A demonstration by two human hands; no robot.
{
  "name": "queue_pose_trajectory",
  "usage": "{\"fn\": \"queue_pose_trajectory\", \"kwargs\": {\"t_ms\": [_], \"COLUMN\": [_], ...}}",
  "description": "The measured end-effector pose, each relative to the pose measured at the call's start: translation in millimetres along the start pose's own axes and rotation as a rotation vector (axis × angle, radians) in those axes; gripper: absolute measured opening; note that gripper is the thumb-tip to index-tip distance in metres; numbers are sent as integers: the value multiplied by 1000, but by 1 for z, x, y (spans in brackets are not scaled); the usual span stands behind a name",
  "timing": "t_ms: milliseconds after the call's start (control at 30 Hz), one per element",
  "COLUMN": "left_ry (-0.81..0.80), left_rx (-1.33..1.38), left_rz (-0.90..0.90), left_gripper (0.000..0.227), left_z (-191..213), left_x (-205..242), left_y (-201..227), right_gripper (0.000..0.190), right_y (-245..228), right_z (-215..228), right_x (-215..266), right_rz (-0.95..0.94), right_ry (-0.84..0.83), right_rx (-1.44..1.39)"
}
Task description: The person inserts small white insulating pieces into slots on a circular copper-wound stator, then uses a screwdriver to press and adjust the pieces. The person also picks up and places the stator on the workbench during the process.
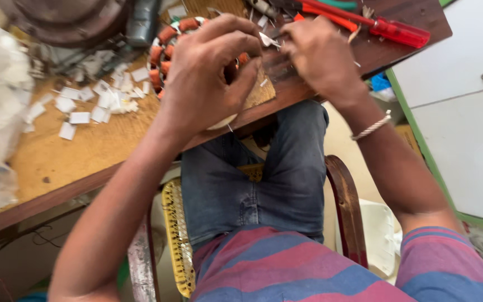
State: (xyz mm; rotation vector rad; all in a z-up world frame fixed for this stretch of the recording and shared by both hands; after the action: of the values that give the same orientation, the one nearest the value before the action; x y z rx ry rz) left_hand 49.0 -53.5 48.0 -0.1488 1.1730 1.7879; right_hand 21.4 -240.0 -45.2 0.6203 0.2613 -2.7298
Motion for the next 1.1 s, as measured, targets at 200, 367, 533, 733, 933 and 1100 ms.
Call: {"fn": "queue_pose_trajectory", "kwargs": {"t_ms": [200,367,533,733,933,1100], "left_ry": [46,5,-16,48,31,92], "left_rx": [27,64,30,69,290,965], "left_rz": [37,94,95,164,164,552], "left_gripper": [10,9,8,8,12,61], "left_z": [2,-3,-6,-9,-6,-37], "left_x": [-4,-2,-12,-29,-27,45], "left_y": [-2,-11,-11,-9,42,52], "right_gripper": [56,73,79,60,44,38], "right_y": [-17,-15,-13,-33,-65,-109], "right_z": [-25,1,42,64,47,49], "right_x": [-19,-2,44,94,132,142], "right_rz": [-10,-145,-357,-422,-519,-386], "right_ry": [-152,-82,81,474,721,696], "right_rx": [71,14,-262,-582,-936,-956]}}
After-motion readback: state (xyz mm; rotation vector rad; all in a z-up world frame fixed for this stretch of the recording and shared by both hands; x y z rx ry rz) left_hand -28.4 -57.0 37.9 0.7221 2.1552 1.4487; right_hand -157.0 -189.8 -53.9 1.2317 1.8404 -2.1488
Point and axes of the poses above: each hand's wrist, its own x-axis away from the middle knuckle, its own z-axis out of the back of the hand, y = z × x, the point moved 9 cm from there along -x, towards the middle knuckle, and after that the axes turned 8 degrees about z, right-handed, at the moved point
